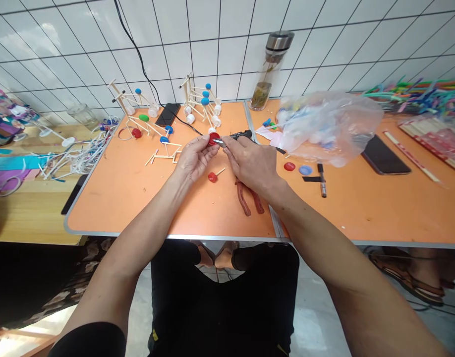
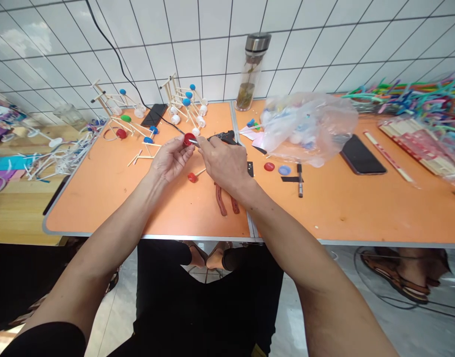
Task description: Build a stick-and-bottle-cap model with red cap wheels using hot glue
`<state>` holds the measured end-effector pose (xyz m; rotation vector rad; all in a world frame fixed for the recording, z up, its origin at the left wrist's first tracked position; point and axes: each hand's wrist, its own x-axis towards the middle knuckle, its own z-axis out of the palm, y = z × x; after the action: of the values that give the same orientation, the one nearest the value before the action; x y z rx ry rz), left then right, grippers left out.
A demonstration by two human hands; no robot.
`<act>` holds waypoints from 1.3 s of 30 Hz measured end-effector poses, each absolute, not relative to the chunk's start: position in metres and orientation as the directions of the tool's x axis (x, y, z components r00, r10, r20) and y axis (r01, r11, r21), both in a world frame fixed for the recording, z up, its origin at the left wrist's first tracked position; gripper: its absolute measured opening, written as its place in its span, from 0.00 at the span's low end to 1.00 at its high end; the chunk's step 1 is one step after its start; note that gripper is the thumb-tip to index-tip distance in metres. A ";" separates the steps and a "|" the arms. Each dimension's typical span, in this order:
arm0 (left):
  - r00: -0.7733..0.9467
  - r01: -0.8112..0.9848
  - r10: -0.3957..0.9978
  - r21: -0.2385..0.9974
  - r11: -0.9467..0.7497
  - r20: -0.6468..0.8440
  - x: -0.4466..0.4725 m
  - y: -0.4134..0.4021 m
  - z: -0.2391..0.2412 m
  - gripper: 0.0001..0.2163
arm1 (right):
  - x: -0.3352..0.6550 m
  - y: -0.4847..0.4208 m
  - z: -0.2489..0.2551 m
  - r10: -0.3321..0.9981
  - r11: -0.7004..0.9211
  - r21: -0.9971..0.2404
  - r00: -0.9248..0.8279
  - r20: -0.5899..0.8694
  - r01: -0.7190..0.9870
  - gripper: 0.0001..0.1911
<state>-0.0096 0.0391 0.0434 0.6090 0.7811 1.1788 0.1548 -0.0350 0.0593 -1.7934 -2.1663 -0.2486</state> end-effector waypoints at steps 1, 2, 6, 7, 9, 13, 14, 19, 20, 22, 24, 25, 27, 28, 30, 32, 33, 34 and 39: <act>0.185 -0.570 0.960 0.772 0.280 -0.211 -0.009 0.039 0.044 0.11 | 0.155 -0.035 0.059 0.923 0.194 -0.060 -0.161 0.350 0.979 0.30; 0.187 -0.570 0.960 0.773 0.279 -0.208 -0.009 0.038 0.044 0.11 | 0.155 -0.035 0.059 0.922 0.191 -0.054 -0.160 0.352 0.980 0.30; 0.198 -0.573 0.961 0.773 0.272 -0.191 -0.009 0.037 0.046 0.14 | 0.154 -0.035 0.057 0.914 0.188 -0.036 -0.161 0.373 0.981 0.29; 0.200 -0.574 0.962 0.773 0.271 -0.188 -0.008 0.037 0.046 0.14 | 0.154 -0.035 0.057 0.912 0.187 -0.033 -0.161 0.377 0.982 0.28; 0.201 -0.574 0.962 0.773 0.269 -0.186 -0.008 0.037 0.046 0.15 | 0.154 -0.035 0.057 0.912 0.181 -0.025 -0.158 0.380 0.983 0.28; 0.198 -0.572 0.964 0.777 0.263 -0.180 -0.008 0.038 0.044 0.15 | 0.153 -0.035 0.057 0.914 0.174 -0.027 -0.152 0.376 0.984 0.27; 0.199 -0.572 0.964 0.779 0.259 -0.174 -0.008 0.038 0.043 0.15 | 0.153 -0.035 0.057 0.915 0.174 -0.031 -0.150 0.375 0.984 0.27; 0.203 -0.558 0.968 0.795 0.238 -0.147 -0.010 0.041 0.039 0.13 | 0.153 -0.034 0.057 0.918 0.165 -0.056 -0.133 0.373 0.985 0.26; 0.205 -0.555 0.968 0.798 0.235 -0.143 -0.010 0.041 0.039 0.12 | 0.153 -0.034 0.057 0.917 0.166 -0.059 -0.132 0.376 0.984 0.26; 0.209 -0.546 0.968 0.805 0.233 -0.139 -0.011 0.041 0.038 0.11 | 0.153 -0.034 0.056 0.914 0.170 -0.062 -0.133 0.384 0.984 0.26; 0.210 -0.537 0.968 0.811 0.234 -0.140 -0.011 0.042 0.037 0.10 | 0.153 -0.033 0.055 0.909 0.175 -0.063 -0.136 0.394 0.983 0.26; 0.208 -0.535 0.968 0.812 0.233 -0.141 -0.011 0.042 0.036 0.10 | 0.154 -0.033 0.055 0.907 0.177 -0.064 -0.138 0.398 0.982 0.26; 0.207 -0.535 0.968 0.813 0.231 -0.139 -0.011 0.043 0.035 0.10 | 0.154 -0.033 0.054 0.904 0.181 -0.068 -0.138 0.405 0.981 0.26; 0.206 -0.535 0.969 0.813 0.230 -0.139 -0.011 0.043 0.034 0.10 | 0.154 -0.033 0.054 0.903 0.182 -0.070 -0.139 0.406 0.981 0.26; 0.200 -0.538 0.970 0.812 0.227 -0.139 -0.011 0.043 0.034 0.10 | 0.154 -0.034 0.055 0.905 0.181 -0.072 -0.138 0.402 0.981 0.26; 0.187 -0.541 0.971 0.810 0.227 -0.147 -0.010 0.043 0.034 0.10 | 0.152 -0.034 0.056 0.910 0.176 -0.071 -0.135 0.391 0.982 0.26; 0.179 -0.542 0.972 0.809 0.227 -0.153 -0.010 0.043 0.034 0.11 | 0.152 -0.035 0.057 0.914 0.172 -0.071 -0.132 0.383 0.983 0.26; 0.172 -0.541 0.972 0.809 0.229 -0.160 -0.010 0.042 0.035 0.11 | 0.151 -0.035 0.057 0.918 0.167 -0.069 -0.129 0.375 0.984 0.26; 0.141 -0.543 0.975 0.810 0.221 -0.171 -0.007 0.039 0.035 0.10 | 0.148 -0.036 0.060 0.934 0.152 -0.065 -0.122 0.335 0.986 0.27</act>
<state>-0.0070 0.0388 0.0351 0.6698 0.8043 1.2226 0.1478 -0.0364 0.0603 -1.8538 -2.1371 -0.2491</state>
